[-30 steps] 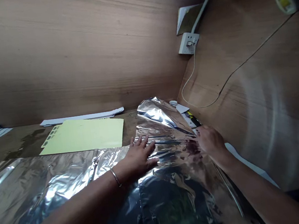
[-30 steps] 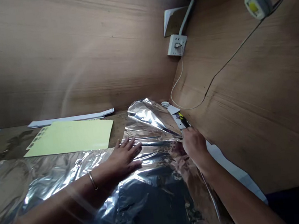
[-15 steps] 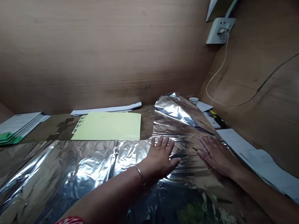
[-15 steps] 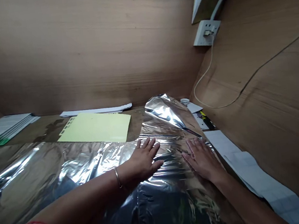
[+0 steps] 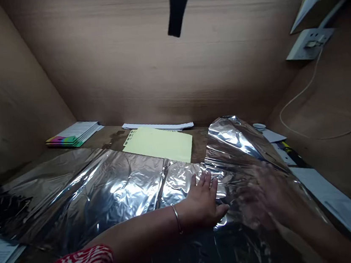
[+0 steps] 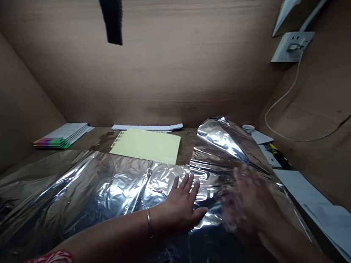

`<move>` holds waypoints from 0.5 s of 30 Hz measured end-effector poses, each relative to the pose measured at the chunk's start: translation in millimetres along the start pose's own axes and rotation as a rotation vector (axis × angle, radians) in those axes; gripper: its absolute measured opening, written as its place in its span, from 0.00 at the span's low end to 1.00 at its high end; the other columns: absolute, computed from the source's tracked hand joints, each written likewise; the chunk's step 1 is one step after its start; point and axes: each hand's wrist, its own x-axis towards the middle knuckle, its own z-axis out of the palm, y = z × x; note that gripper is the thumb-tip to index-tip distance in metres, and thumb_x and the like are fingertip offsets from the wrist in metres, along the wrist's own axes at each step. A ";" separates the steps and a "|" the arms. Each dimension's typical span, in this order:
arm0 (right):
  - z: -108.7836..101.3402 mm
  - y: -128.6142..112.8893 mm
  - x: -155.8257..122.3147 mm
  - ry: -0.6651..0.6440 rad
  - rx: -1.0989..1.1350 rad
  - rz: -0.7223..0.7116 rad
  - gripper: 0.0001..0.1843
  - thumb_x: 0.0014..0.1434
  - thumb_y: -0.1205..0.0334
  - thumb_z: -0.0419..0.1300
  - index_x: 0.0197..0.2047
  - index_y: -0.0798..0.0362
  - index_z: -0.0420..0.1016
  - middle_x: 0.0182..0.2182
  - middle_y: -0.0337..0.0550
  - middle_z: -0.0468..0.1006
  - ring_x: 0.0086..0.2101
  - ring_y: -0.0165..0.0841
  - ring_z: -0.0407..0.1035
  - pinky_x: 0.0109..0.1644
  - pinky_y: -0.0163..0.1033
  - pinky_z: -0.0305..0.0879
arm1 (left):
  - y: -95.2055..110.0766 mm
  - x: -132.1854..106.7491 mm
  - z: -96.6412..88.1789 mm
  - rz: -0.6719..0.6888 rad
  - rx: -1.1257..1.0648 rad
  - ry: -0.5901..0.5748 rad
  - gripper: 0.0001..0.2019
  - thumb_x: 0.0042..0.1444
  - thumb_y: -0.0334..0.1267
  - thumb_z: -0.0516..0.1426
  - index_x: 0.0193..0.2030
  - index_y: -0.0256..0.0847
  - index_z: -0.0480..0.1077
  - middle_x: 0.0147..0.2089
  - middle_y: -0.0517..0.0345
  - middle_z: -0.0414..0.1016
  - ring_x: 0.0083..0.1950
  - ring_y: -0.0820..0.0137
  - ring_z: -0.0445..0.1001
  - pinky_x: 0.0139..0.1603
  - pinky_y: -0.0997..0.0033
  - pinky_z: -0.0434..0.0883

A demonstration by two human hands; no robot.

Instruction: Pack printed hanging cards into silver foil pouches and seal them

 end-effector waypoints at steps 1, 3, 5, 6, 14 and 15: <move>-2.7 -20.2 -2.1 0.000 0.063 -0.107 0.34 0.68 0.49 0.39 0.69 0.63 0.54 0.69 0.59 0.49 0.68 0.48 0.40 0.66 0.57 0.51 | -3.2 2.0 -3.2 0.001 0.005 0.029 0.39 0.65 0.60 0.38 0.73 0.32 0.41 0.75 0.39 0.35 0.75 0.52 0.31 0.71 0.44 0.36; -1.5 -55.2 -10.0 -0.034 0.130 -0.255 0.31 0.69 0.50 0.42 0.69 0.56 0.56 0.69 0.53 0.51 0.67 0.47 0.42 0.66 0.57 0.53 | -17.9 9.6 -16.3 -0.060 0.057 0.102 0.33 0.67 0.54 0.37 0.73 0.37 0.43 0.75 0.45 0.40 0.75 0.58 0.37 0.72 0.50 0.36; 6.7 -75.4 -19.4 -0.035 0.140 -0.311 0.29 0.69 0.51 0.43 0.69 0.52 0.55 0.69 0.50 0.51 0.67 0.47 0.45 0.65 0.59 0.54 | -45.6 19.3 -35.1 -0.219 0.137 0.160 0.30 0.68 0.49 0.39 0.73 0.40 0.45 0.75 0.49 0.40 0.75 0.60 0.37 0.73 0.52 0.33; 12.2 -79.1 -23.5 -0.020 0.134 -0.325 0.29 0.69 0.52 0.44 0.70 0.51 0.54 0.69 0.50 0.51 0.67 0.47 0.46 0.64 0.60 0.55 | -63.1 23.9 -44.7 -0.314 0.164 0.167 0.30 0.67 0.48 0.41 0.72 0.38 0.47 0.75 0.47 0.39 0.75 0.56 0.35 0.72 0.49 0.32; 60.4 -48.4 -21.8 0.193 0.223 -0.477 0.39 0.64 0.51 0.47 0.73 0.38 0.33 0.67 0.43 0.59 0.61 0.52 0.59 0.57 0.62 0.63 | -138.6 32.1 -70.8 -0.559 0.121 0.166 0.34 0.63 0.57 0.45 0.71 0.42 0.50 0.74 0.43 0.42 0.73 0.44 0.42 0.68 0.39 0.47; 61.5 -47.9 -18.7 0.214 0.250 -0.473 0.39 0.64 0.51 0.47 0.72 0.35 0.30 0.64 0.42 0.63 0.60 0.53 0.62 0.55 0.63 0.64 | -135.2 28.0 -70.5 -0.552 0.117 0.196 0.35 0.64 0.57 0.44 0.72 0.41 0.47 0.74 0.41 0.41 0.73 0.45 0.43 0.68 0.41 0.49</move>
